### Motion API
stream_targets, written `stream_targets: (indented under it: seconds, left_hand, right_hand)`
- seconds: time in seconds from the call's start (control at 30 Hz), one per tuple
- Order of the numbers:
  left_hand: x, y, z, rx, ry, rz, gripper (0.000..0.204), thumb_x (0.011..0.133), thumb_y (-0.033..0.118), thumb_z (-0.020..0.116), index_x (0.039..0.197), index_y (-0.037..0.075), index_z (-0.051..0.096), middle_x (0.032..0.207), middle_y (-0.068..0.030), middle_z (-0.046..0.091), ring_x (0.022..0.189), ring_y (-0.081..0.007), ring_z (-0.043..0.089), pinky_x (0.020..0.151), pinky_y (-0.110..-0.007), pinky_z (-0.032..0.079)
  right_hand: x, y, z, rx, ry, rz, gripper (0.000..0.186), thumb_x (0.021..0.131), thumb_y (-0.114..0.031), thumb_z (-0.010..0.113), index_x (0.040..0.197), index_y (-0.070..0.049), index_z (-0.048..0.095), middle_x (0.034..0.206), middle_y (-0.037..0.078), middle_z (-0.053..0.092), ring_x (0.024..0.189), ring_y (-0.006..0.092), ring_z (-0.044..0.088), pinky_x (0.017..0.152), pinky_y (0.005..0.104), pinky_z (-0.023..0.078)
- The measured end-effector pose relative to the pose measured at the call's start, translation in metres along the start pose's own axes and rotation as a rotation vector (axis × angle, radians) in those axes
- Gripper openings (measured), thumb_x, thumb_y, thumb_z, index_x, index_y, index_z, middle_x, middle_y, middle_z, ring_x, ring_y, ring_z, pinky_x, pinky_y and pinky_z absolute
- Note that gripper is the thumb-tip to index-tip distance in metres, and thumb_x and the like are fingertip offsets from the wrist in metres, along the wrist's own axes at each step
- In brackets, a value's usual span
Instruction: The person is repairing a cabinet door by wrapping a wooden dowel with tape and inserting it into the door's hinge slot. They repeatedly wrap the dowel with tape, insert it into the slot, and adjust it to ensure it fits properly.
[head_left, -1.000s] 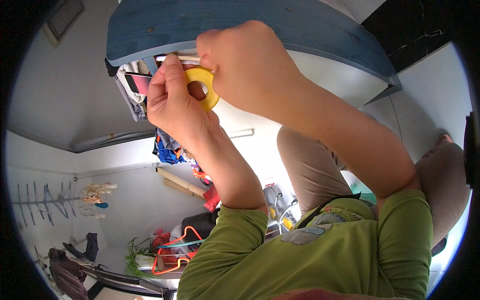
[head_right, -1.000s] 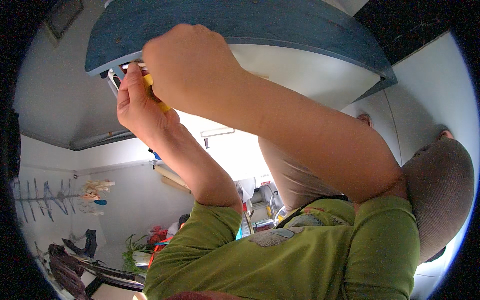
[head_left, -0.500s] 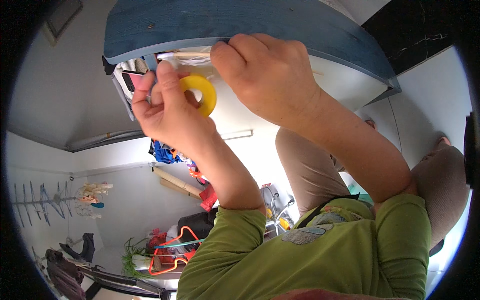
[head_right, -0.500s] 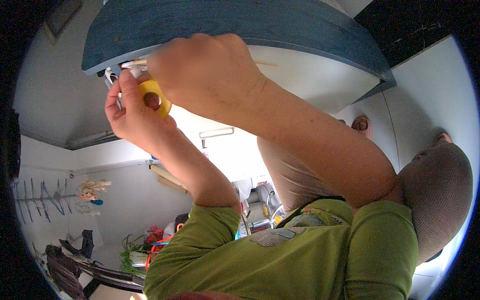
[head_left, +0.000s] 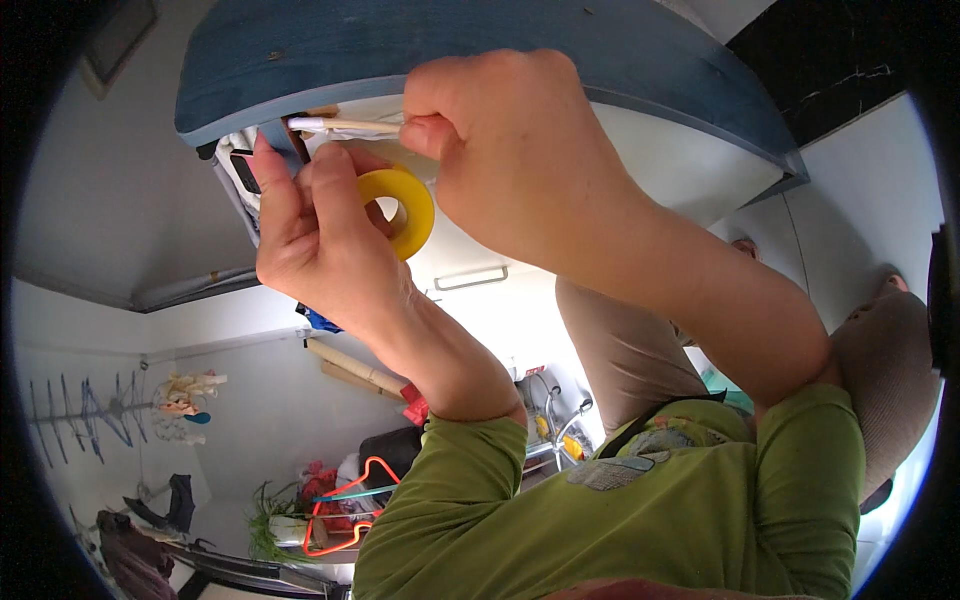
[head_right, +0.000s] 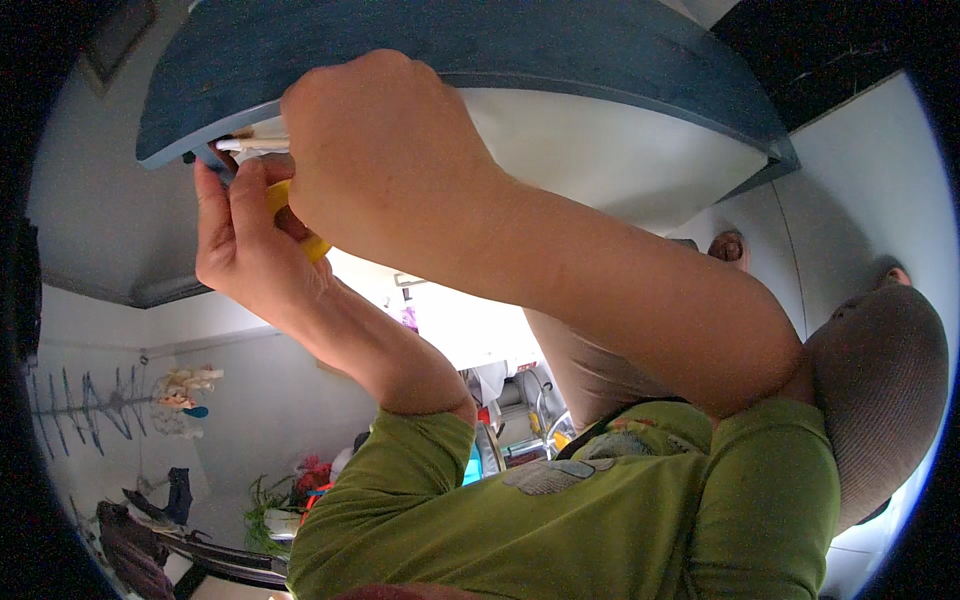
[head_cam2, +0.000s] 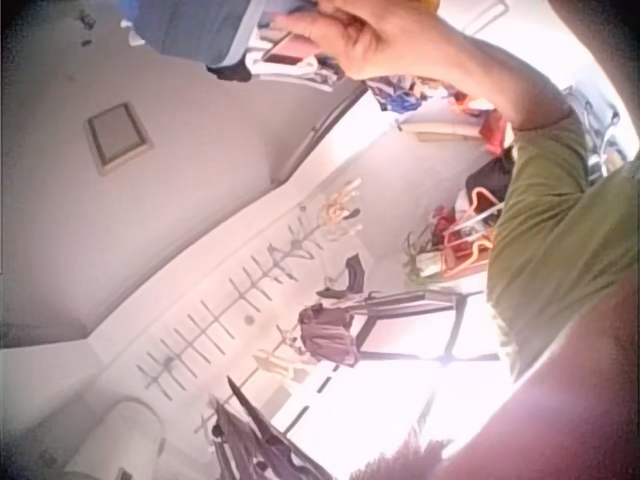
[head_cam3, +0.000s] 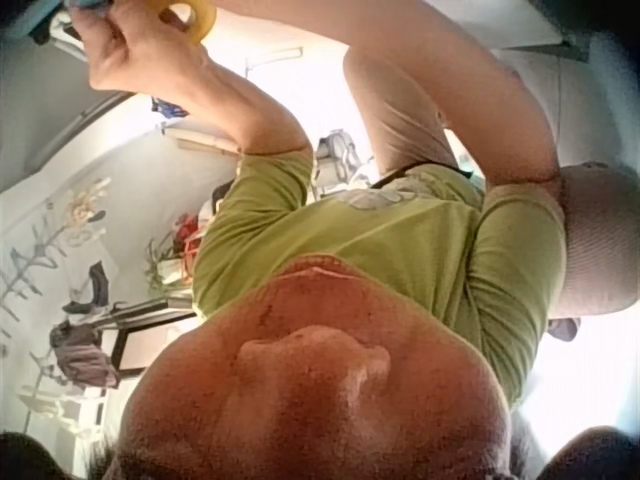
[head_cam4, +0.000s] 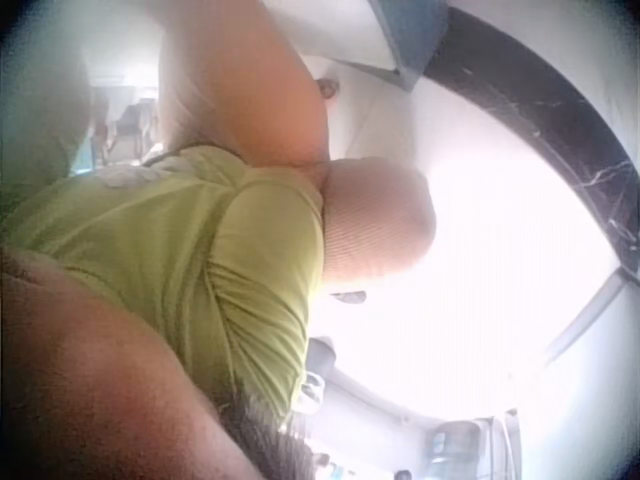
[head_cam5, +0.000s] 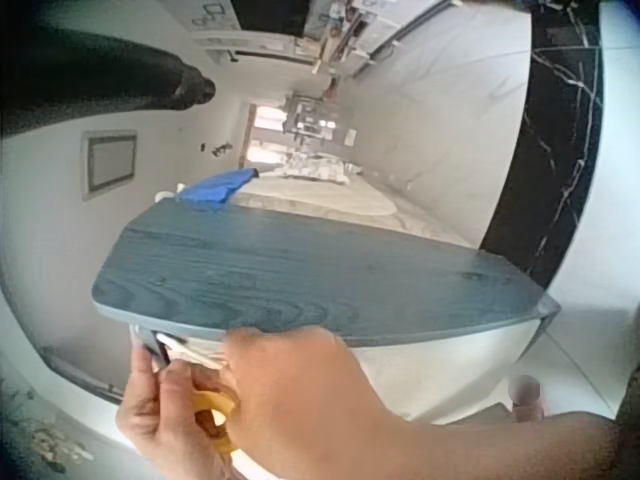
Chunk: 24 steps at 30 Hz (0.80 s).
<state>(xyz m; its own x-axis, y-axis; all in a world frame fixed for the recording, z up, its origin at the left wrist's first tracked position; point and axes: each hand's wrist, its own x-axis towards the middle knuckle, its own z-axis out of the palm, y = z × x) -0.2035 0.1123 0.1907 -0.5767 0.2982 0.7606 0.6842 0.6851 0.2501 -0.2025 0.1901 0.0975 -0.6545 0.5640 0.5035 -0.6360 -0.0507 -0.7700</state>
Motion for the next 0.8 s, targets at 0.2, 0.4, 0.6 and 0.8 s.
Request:
stream_targets:
  seconds: [0.2, 0.4, 0.6, 0.8]
  left_hand:
    - [0.001, -0.004, -0.003, -0.057, -0.016, 0.008, 0.036, 0.082, -0.005, 0.057, 0.118, -0.007, 0.056, 0.061, -0.0044, 0.063, 0.045, -0.0028, 0.046, 0.038, -0.016, 0.030]
    - [0.001, -0.003, -0.003, -0.080, -0.010, 0.004, 0.038, 0.082, -0.006, 0.057, 0.120, -0.008, 0.054, 0.062, -0.0047, 0.063, 0.048, -0.0040, 0.051, 0.041, -0.016, 0.034]
    - [0.003, -0.001, -0.004, -0.052, -0.026, 0.011, 0.039, 0.082, -0.006, 0.056, 0.121, -0.008, 0.053, 0.062, -0.0051, 0.063, 0.051, -0.0050, 0.054, 0.045, -0.016, 0.039]
    - [0.001, 0.001, -0.002, -0.048, -0.044, 0.032, 0.039, 0.083, -0.006, 0.056, 0.121, -0.008, 0.052, 0.060, -0.0046, 0.062, 0.051, -0.0049, 0.053, 0.047, -0.016, 0.040]
  right_hand:
    - [-0.008, 0.007, 0.008, -0.162, 0.153, -0.192, 0.019, 0.070, -0.022, 0.068, 0.068, -0.005, 0.061, 0.062, 0.014, 0.063, 0.060, 0.0257, 0.067, 0.047, 0.0349, 0.053]
    - [-0.007, 0.013, 0.008, -0.484, 0.429, -0.538, 0.024, 0.058, -0.015, 0.066, 0.078, -0.010, 0.053, 0.063, 0.001, 0.046, 0.049, 0.0155, 0.052, 0.038, 0.0261, 0.039]
    - [0.002, 0.010, 0.007, -0.426, 0.390, -0.498, 0.023, 0.054, -0.013, 0.065, 0.071, -0.009, 0.051, 0.059, 0.002, 0.048, 0.046, 0.0174, 0.051, 0.037, 0.0283, 0.038]
    - [0.007, -0.004, -0.004, -0.207, 0.175, -0.226, 0.018, 0.063, -0.022, 0.067, 0.065, -0.005, 0.062, 0.058, 0.015, 0.063, 0.053, 0.0261, 0.066, 0.044, 0.0357, 0.051]
